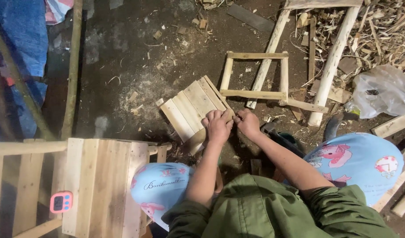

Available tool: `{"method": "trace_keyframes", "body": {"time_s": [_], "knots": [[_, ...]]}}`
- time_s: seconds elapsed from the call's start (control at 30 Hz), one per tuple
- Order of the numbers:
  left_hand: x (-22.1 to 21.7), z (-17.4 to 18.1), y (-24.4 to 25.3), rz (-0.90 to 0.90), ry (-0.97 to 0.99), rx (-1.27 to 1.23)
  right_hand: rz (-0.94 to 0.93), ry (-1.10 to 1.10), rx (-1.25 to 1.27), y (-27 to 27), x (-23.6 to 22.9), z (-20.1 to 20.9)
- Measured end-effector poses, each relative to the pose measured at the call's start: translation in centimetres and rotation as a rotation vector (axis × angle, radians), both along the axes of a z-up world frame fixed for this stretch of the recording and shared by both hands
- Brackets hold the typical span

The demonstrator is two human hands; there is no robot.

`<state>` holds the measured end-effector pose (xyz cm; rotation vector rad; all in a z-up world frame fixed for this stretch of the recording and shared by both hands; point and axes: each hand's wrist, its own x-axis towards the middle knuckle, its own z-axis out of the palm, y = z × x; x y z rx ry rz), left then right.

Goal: Assembling a small wooden structure by nailing boards together using a hammer.

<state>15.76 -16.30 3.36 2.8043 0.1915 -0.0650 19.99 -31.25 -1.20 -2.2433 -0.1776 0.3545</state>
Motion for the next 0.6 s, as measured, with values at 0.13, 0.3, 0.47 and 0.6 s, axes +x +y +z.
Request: {"method": "trace_keyframes", "body": {"time_s": [0.13,0.3,0.47,0.6], "knots": [[0.1,-0.1,0.1,0.014,0.008,-0.007,0.062,0.010,-0.052,-0.1,0.1,2.0],[0.1,0.6,0.0,0.018,0.029,0.003,0.257,0.126,-0.185,-1.4,3.1,4.6],[-0.1,1.7,-0.5,0.017,0.037,-0.004,0.269,0.436,-0.277,-7.8,9.4,27.5],[-0.2,3.0,-1.0,-0.058,-0.206,-0.033,0.013,0.215,-0.180,-18.3,12.9,31.5]]}}
